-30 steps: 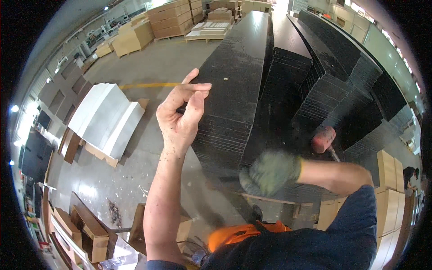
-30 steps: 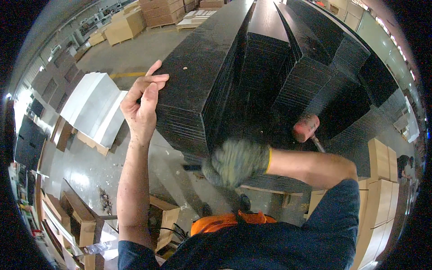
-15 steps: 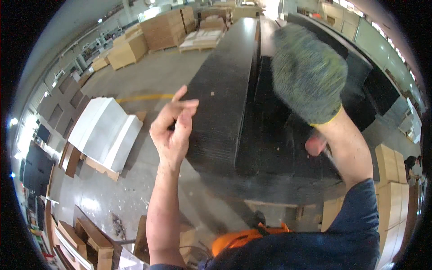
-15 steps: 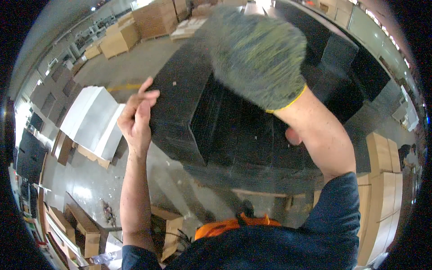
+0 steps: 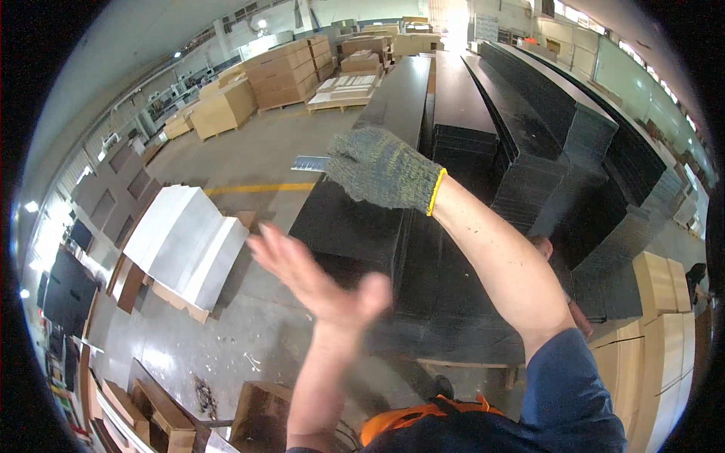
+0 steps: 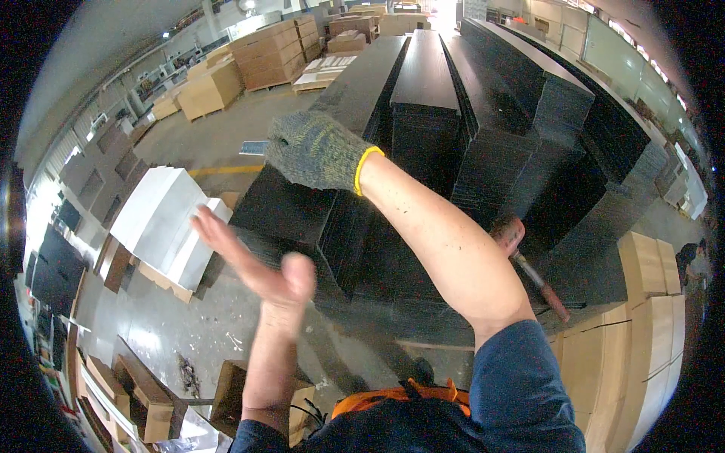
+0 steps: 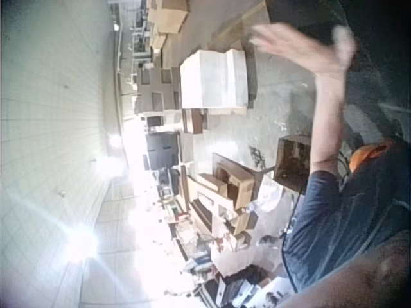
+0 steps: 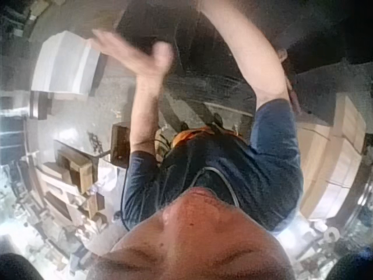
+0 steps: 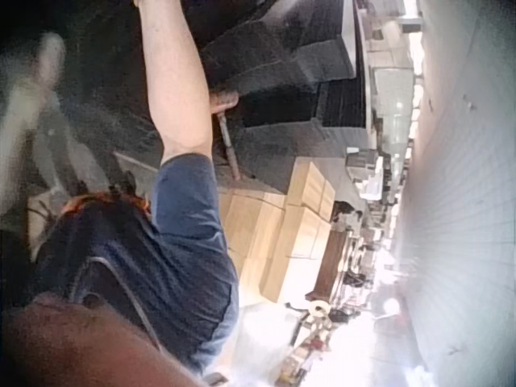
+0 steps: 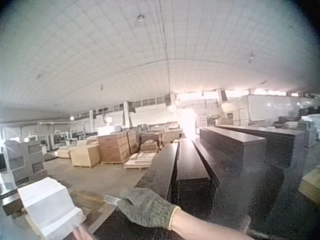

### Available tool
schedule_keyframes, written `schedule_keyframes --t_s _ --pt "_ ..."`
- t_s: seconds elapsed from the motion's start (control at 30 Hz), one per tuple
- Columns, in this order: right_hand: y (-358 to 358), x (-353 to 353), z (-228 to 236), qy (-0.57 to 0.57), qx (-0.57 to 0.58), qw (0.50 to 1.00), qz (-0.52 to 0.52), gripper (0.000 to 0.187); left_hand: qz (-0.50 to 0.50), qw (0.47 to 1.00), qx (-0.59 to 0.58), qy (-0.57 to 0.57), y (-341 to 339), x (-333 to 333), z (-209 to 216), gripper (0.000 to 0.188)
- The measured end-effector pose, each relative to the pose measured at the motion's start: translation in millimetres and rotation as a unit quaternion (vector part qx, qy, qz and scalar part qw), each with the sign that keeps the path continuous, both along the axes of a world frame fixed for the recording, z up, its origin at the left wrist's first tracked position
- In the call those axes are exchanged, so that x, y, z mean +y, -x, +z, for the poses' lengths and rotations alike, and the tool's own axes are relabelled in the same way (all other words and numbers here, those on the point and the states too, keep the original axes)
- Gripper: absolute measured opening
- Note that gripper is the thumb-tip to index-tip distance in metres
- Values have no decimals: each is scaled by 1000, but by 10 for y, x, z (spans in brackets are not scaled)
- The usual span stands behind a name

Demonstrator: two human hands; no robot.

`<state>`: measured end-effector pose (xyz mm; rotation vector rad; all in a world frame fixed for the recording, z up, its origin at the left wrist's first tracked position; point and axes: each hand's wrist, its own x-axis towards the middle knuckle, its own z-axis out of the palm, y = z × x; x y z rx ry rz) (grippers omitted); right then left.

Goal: The person aligns a stack of black panels by hand and with a mallet, then uses a small tool to scrape the edges of the panels.

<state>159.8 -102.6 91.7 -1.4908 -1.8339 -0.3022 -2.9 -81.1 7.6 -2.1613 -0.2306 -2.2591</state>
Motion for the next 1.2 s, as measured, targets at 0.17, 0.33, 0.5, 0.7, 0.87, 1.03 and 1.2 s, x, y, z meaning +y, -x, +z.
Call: schedule_keyframes --t_s 0.17,0.33,0.5,0.7,0.87,1.03,1.2 --pt "-39 57 -10 -132 -169 976 26 11 60 977 202 -27 -165 -347 -703 90" --pt "18 38 12 -78 -56 995 23 13 107 971 210 -46 -82 -410 -1140 51" --pt "-172 137 -156 -169 -92 981 -2 15 81 980 173 -60 -158 -309 -734 66" --pt "-4 -23 12 -31 65 997 -1 16 79 977 192 -42 -207 -305 -705 89" --pt "78 40 46 -33 61 998 7 20 95 974 194 -67 -91 -334 -1790 99" --pt "-125 71 -104 -65 -46 997 -7 26 76 982 169 -43 -208 -303 -967 100" --pt "41 18 5 3 60 998 -19 11 82 980 166 -73 -200 -256 -1016 91"
